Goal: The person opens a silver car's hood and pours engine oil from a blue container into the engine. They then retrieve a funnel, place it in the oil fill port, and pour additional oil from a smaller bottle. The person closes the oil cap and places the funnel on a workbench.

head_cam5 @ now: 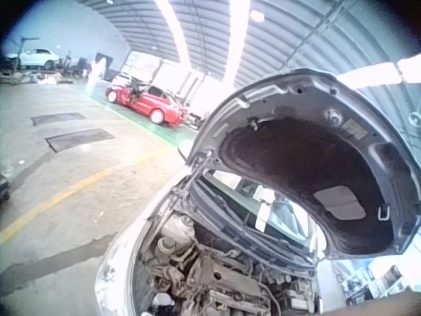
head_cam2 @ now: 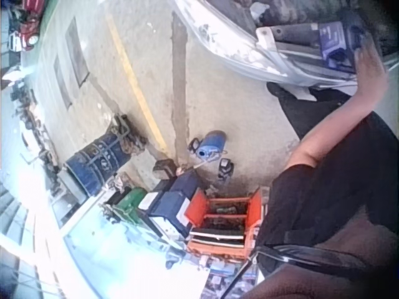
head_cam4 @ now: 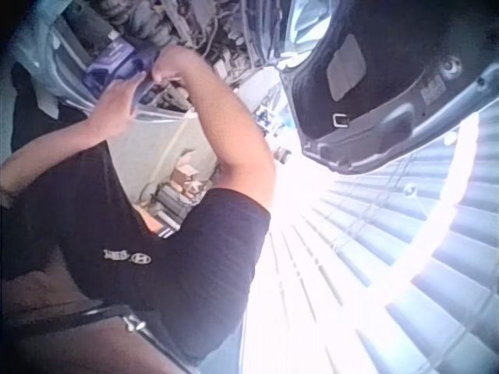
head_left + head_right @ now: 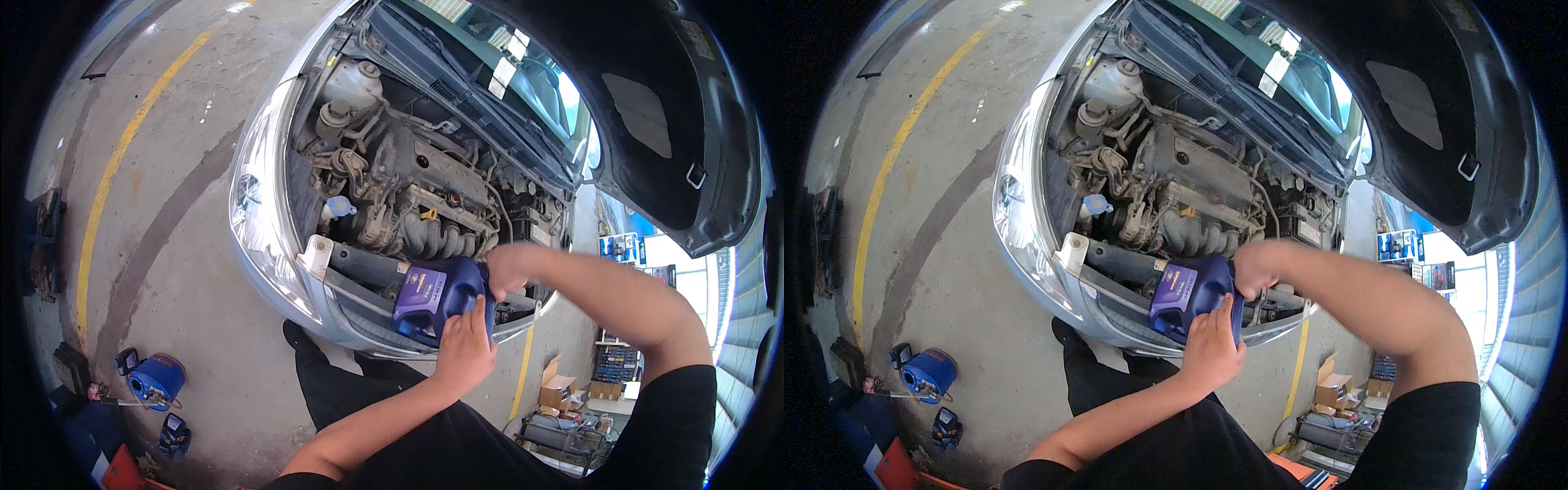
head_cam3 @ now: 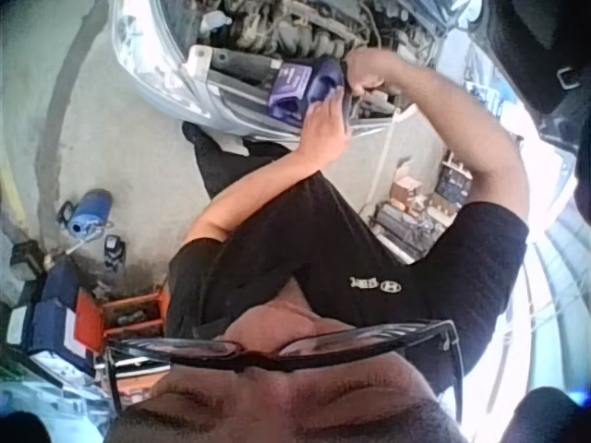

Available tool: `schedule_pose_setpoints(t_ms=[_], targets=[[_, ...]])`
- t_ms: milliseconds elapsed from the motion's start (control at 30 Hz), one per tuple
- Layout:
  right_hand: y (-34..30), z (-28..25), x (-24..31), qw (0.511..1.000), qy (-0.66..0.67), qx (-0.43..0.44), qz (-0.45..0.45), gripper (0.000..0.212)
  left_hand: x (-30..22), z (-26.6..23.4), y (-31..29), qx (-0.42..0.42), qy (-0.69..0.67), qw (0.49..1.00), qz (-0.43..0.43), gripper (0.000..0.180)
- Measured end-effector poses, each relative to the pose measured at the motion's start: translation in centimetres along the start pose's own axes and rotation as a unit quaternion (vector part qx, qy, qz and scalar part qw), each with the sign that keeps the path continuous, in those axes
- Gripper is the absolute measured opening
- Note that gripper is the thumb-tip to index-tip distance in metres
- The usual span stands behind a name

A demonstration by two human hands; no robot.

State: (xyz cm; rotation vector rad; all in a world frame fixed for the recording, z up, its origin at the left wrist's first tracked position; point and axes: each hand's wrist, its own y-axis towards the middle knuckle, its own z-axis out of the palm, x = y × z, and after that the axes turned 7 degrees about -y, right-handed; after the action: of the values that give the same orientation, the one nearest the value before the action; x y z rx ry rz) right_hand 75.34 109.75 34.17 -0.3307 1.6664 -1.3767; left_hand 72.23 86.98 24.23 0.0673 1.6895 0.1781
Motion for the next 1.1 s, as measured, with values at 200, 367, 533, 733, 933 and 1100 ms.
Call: schedule_pose_setpoints(t_ms=[200,367,533,733,933,1100], targets=[[1.0,0.2,0.7,0.996,-0.061,0.046,0.043,0.009,0.0,-0.3,-0.1,0.039,-0.017,0.999,-0.025,0.093],[-2.4,4.5,3.8,0.905,-0.237,-0.352,0.036,0.083,0.0,-0.1,-0.3,0.012,0.002,1.0,-0.001,0.092],[1.0,0.2,-1.4,0.953,0.294,0.073,0.019,0.017,-0.2,-0.2,0.1,0.016,-0.002,1.0,-0.011,0.093],[-0.8,1.9,1.9,0.974,-0.182,-0.135,0.031,0.051,0.0,-0.7,0.6,0.032,0.015,0.999,-0.018,0.096],[-1.1,3.3,0.9,0.952,-0.16,-0.261,-0.02,0.061,0.0,-0.6,0.5,0.023,0.008,0.999,-0.023,0.094],[2.8,-1.1,-0.8,0.987,0.14,0.077,0.002,0.014,-0.1,-1.0,0.9,0.006,0.007,1.0,0.003,0.093]])
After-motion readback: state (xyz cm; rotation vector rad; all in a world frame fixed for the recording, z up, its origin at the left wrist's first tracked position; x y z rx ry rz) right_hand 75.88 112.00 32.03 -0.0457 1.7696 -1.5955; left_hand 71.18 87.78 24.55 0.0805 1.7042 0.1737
